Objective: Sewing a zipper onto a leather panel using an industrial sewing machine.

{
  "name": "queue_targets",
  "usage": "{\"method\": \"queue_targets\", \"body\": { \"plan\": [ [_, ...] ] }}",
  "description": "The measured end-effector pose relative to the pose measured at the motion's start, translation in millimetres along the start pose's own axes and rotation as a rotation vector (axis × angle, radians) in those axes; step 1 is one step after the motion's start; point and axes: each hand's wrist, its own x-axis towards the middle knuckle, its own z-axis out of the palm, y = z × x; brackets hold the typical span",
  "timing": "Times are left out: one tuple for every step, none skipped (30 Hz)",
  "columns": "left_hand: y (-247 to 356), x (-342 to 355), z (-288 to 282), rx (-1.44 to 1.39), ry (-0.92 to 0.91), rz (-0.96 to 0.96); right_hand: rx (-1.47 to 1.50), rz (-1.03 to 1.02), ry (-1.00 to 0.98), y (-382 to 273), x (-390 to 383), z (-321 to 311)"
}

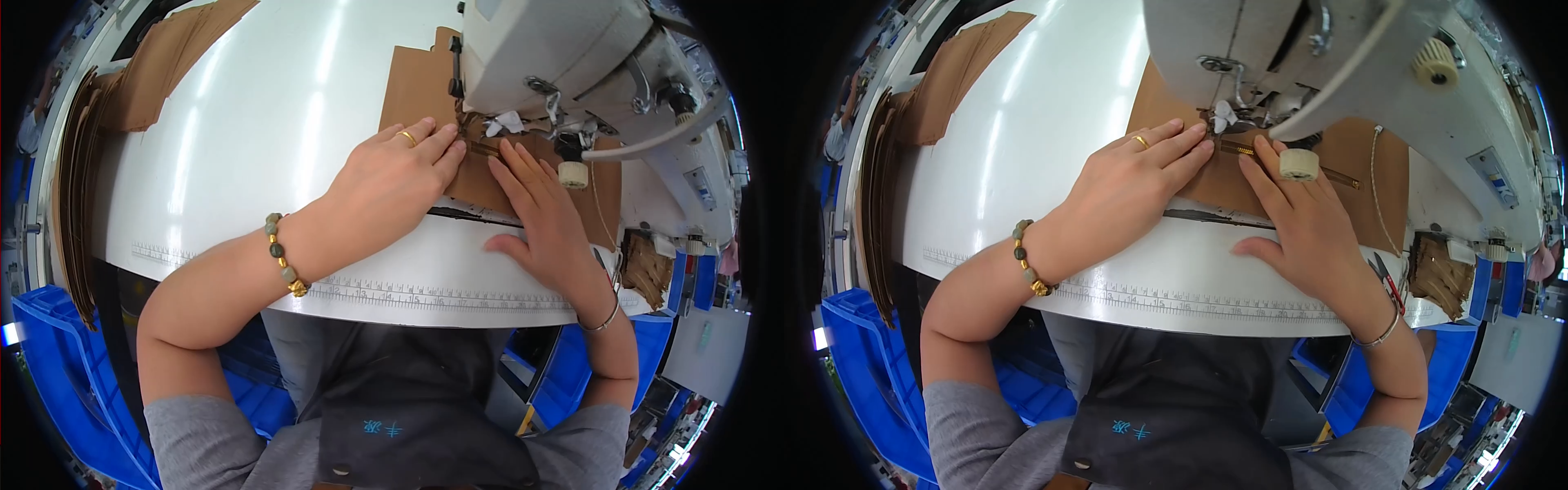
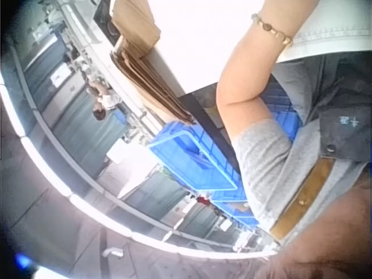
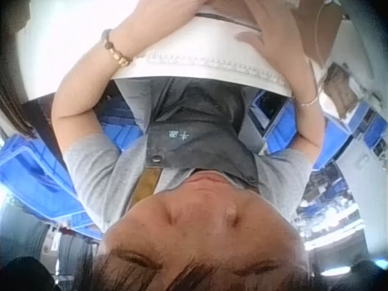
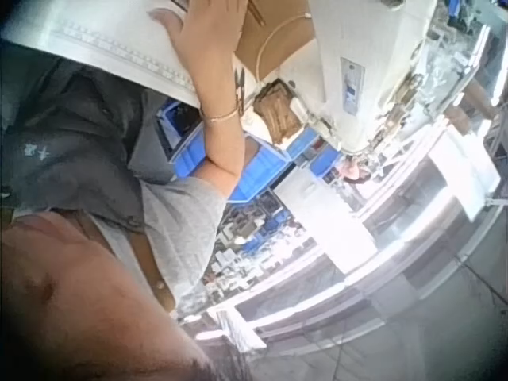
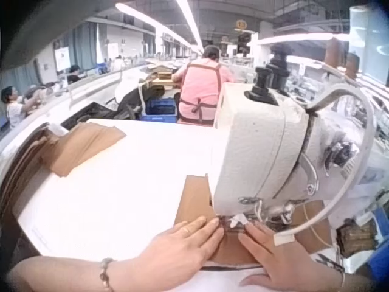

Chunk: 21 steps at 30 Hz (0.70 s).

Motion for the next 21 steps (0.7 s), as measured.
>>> {"method": "queue_targets", "body": {
  "plan": [
    [-0.1,-0.1,0.6,-0.002,0.012,0.007,0.001,-0.015,-0.01,5.1,-11.0,-5.2],
    [-0.4,-0.2,1.4,-0.001,0.019,0.016,-0.027,0.006,-0.095,12.9,-25.7,-13.4],
    [-0.3,-0.5,2.4,-0.006,0.027,0.0,-0.067,-0.05,0.091,25.4,-45.8,-29.6],
    [0.3,-0.7,3.5,-0.011,0.038,0.001,-0.156,-0.026,0.131,43.5,-69.0,-52.0],
    [0.8,-0.8,4.9,-0.015,0.049,0.002,-0.24,0.007,0.435,67.9,-95.0,-73.3],
    [0.8,-1.0,6.1,-0.017,0.052,-0.013,-0.328,0.08,0.646,108.2,-119.5,-109.6],
    [1.0,-1.1,7.1,-0.02,0.065,-0.005,-0.464,0.251,0.841,157.4,-142.8,-145.9],
    [1.1,-1.3,7.9,-0.02,0.064,0.008,-0.473,0.531,0.968,212.1,-165.4,-181.8],
    [0.8,-1.3,8.3,-0.023,0.077,-0.005,-0.438,0.742,0.895,267.3,-189.0,-212.5],
    [0.7,-1.2,8.8,-0.03,0.069,-0.007,-0.285,0.959,0.843,321.1,-211.7,-238.3],
    [0.8,-1.2,9.0,-0.03,0.056,-0.005,-0.029,1.152,0.77,367.6,-235.1,-256.2],
    [0.9,-1.1,9.1,-0.04,0.062,-0.018,0.229,1.29,0.722,402.1,-260.9,-266.3],
    [0.8,-1.2,9.1,-0.028,0.068,-0.013,0.412,1.387,0.723,427.1,-283.7,-269.4],
    [1.2,-1.3,9.2,-0.017,0.056,-0.006,0.474,1.45,0.84,439.0,-306.9,-264.7],
    [1.6,-1.4,9.3,-0.019,0.073,-0.017,0.493,1.326,0.849,443.2,-324.3,-256.5],
    [1.7,-1.4,9.6,-0.03,0.057,-0.017,0.507,1.27,0.909,440.9,-337.3,-245.4],
    [1.5,-1.2,9.8,-0.025,0.041,-0.012,0.534,1.153,1.055,433.7,-347.0,-229.8],
    [1.6,-1.2,10.1,-0.04,0.044,-0.029,0.539,1.151,1.027,425.9,-351.4,-214.6],
    [1.5,-0.7,10.4,-0.028,0.028,-0.023,0.449,0.943,1.113,417.2,-353.6,-198.3],
    [1.6,-0.2,10.6,-0.009,0.008,-0.009,0.376,0.738,1.211,407.7,-355.7,-183.6],
    [1.7,0.2,10.6,-0.018,0.012,-0.017,0.357,0.732,1.187,400.2,-356.1,-171.7]
  ]
}}
